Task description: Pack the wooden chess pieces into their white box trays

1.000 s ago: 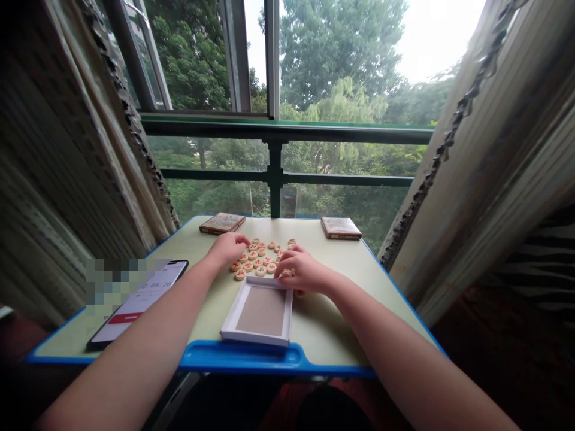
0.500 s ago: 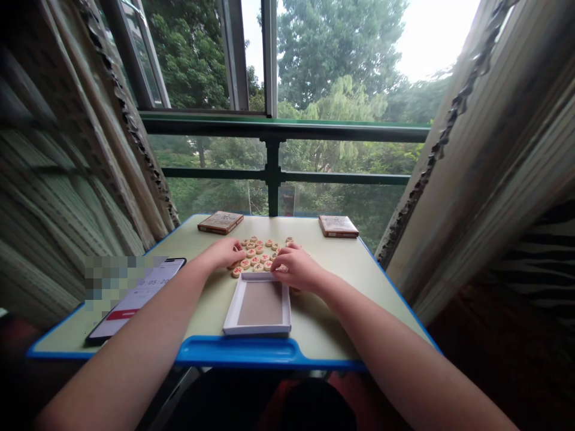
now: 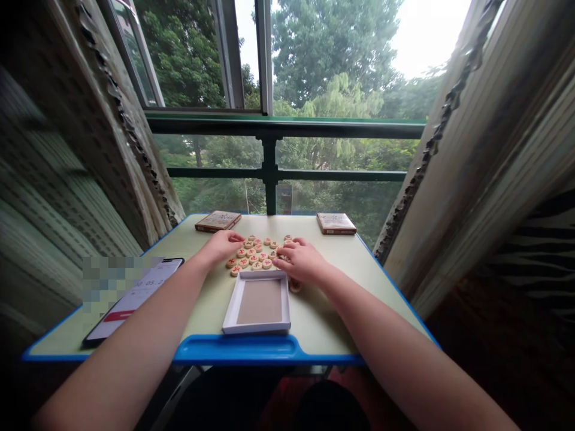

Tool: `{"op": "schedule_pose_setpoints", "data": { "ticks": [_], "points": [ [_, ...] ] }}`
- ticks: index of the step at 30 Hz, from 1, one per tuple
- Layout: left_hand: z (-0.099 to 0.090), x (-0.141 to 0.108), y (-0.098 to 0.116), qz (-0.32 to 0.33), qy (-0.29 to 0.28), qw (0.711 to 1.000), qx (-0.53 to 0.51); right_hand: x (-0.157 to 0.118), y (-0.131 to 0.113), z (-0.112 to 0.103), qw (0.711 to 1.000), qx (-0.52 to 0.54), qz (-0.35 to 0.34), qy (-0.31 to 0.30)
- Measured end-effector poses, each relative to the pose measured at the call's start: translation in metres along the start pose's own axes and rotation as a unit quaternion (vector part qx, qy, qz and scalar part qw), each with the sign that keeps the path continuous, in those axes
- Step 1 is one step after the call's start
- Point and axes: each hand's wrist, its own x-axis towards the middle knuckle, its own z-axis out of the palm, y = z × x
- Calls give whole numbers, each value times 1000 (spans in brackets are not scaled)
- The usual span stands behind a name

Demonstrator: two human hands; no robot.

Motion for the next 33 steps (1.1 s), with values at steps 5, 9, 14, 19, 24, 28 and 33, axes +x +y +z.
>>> {"op": "schedule_pose_setpoints", "data": {
  "ticks": [5, 9, 14, 19, 24, 28, 33],
  "points": [
    [6, -2, 4, 12, -12, 996, 86, 3, 1, 0, 1000, -12, 24, 14],
    [9, -2, 5, 12, -20, 986, 165, 6, 4, 2, 1000, -4, -22, -5],
    [9, -5, 6, 29, -8, 980, 197, 6, 6, 5, 1000, 7, -12, 10],
    [18, -10, 11, 137, 4, 965, 223, 4, 8, 6, 999, -13, 25, 24],
    [27, -9, 12, 186, -35, 957, 221, 3, 8, 2, 999, -15, 33, 17],
    [28, -6, 10, 180, -10, 957, 226, 3, 10, 4, 999, -10, 39, 14],
    [27, -6, 10, 182, -4, 958, 221, 3, 13, 3, 997, 5, 75, 23]
  ]
}}
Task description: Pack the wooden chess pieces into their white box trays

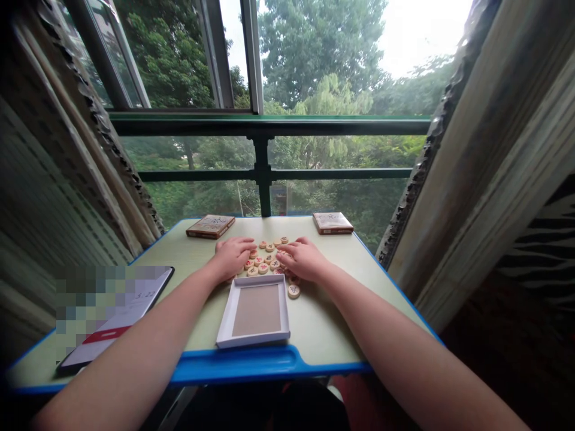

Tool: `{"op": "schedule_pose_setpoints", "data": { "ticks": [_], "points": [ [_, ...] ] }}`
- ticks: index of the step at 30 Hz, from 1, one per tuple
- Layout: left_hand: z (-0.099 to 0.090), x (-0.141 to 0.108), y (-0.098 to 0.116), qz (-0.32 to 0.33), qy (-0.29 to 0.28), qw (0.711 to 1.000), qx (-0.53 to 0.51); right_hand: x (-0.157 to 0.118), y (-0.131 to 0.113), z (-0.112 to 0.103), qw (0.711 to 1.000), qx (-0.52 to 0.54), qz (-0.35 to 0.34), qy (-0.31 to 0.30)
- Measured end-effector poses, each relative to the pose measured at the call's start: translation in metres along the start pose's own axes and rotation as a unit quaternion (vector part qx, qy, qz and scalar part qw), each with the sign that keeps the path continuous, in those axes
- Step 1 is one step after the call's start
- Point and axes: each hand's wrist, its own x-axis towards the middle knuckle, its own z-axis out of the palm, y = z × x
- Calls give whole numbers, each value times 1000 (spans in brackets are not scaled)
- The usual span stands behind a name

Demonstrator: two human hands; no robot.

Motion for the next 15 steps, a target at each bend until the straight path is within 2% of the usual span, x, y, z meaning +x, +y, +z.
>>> {"op": "schedule_pose_setpoints", "data": {
  "ticks": [4, 11, 15],
  "points": [
    [0, 0, 0, -2, -22, 1000, -6, 1, 3, -2, 996, 32, 81, 32],
    [1, 0, -2, -8, 0, 1000, 6, 3, 13, 1, 996, 37, 74, 37],
    [-1, 2, -7, -38, 10, 999, -11, 4, 19, -1, 991, 14, 126, 42]
  ]
}}
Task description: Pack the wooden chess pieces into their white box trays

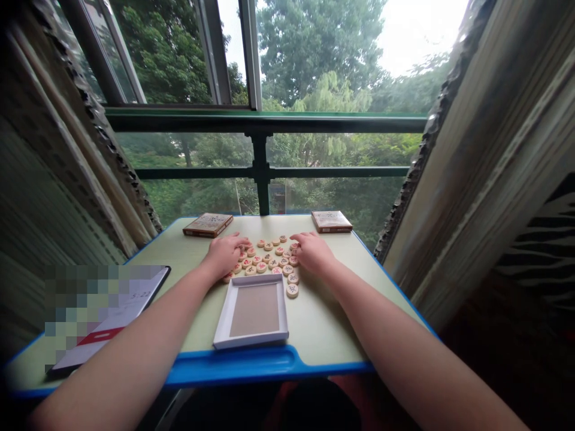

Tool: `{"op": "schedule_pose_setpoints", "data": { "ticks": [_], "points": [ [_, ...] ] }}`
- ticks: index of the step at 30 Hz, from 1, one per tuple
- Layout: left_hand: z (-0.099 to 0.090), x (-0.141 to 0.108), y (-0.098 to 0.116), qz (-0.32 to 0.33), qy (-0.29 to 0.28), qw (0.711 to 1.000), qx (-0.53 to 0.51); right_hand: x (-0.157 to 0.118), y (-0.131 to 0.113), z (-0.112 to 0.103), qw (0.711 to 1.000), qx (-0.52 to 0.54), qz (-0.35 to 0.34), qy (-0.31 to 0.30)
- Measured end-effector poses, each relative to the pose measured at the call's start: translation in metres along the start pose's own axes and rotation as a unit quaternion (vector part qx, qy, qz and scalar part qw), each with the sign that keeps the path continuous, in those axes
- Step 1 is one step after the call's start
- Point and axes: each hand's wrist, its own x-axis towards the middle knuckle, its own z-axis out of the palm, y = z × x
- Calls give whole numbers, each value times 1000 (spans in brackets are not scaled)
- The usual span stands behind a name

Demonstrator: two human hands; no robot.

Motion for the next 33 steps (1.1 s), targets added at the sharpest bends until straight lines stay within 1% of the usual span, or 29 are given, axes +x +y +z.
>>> {"op": "schedule_pose_setpoints", "data": {
  "ticks": [2, 4, 6, 8, 10, 12, 16, 22, 27, 29, 31, 33],
  "points": [
    [-1, 1, -2, -26, 21, 999, -3, 1, 3, -1, 1000, -10, 22, -6],
    [-2, 2, -3, -35, 35, 999, -2, 3, 6, 0, 999, -14, 31, -14],
    [-2, 2, -1, -25, 27, 999, -3, 3, 8, -1, 999, -16, 36, -22],
    [-1, 1, 1, -3, 0, 1000, -7, 3, 8, -1, 999, -10, 35, -28],
    [-1, 0, 4, 20, -28, 999, -12, 3, 6, -3, 999, -1, 23, -27],
    [0, -1, 5, 37, -40, 998, -15, 1, 4, -3, 1000, 5, 4, -25],
    [1, -3, 7, 38, -33, 999, -9, 1, 2, -3, 1000, 7, -17, -15],
    [-1, -6, 11, 46, -27, 998, 17, 2, 3, -2, 1000, 1, -10, -4],
    [-4, -5, 13, 34, -29, 999, 24, 1, 2, -1, 999, 3, -35, -8],
    [-3, -5, 12, 28, -22, 999, 24, 1, 4, 0, 1000, 0, -13, 9],
    [-1, -4, 10, 29, -16, 999, 22, 2, 9, 0, 999, 4, 27, 32],
    [1, -3, 8, 34, -20, 999, 20, 4, 12, 0, 998, 16, 46, 35]
  ]
}}
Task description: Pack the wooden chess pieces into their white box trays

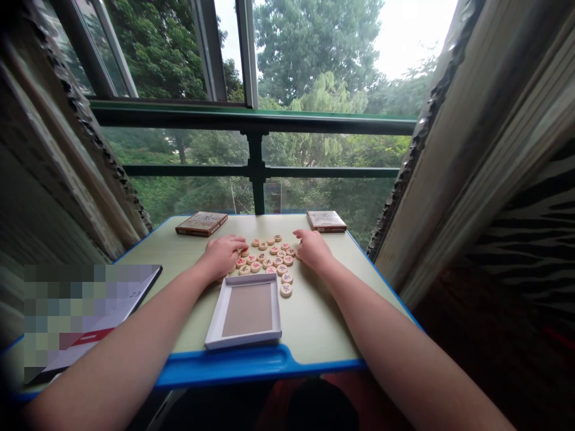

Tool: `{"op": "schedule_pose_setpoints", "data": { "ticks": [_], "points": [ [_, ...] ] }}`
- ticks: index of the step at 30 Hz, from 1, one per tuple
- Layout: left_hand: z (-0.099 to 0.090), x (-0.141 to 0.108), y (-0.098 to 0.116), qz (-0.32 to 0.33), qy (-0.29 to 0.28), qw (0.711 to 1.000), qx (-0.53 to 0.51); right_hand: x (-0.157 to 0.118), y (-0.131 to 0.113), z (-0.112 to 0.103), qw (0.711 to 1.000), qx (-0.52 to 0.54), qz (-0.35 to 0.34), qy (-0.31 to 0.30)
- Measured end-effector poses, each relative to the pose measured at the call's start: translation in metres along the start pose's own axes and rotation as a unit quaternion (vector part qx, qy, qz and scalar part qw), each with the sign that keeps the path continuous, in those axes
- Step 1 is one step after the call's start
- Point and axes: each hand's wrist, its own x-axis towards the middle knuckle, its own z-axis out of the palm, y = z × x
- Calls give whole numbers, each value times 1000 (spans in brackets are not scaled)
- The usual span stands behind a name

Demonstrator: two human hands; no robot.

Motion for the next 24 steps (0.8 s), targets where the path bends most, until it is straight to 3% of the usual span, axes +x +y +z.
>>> {"op": "schedule_pose_setpoints", "data": {
  "ticks": [5, 9, 13, 17, 21, 24],
  "points": [
    [3, 3, -5, -5, -1, 1000, -7, 1, -2, 2, 996, 3, -66, -58],
    [2, 5, -9, -30, 28, 999, -4, -2, -8, 1, 997, -16, -55, -43],
    [1, 5, -10, -27, 9, 1000, 0, -6, -16, 1, 997, 2, -70, -21],
    [0, 7, -9, -15, -2, 1000, 0, -15, -30, -1, 990, 48, -136, -7],
    [-2, 9, -11, -9, 4, 1000, 22, -25, -41, -10, 962, 96, -247, -67],
    [-2, 9, -12, -20, 4, 998, 56, -28, -45, -14, 946, 113, -288, -95]
  ]
}}
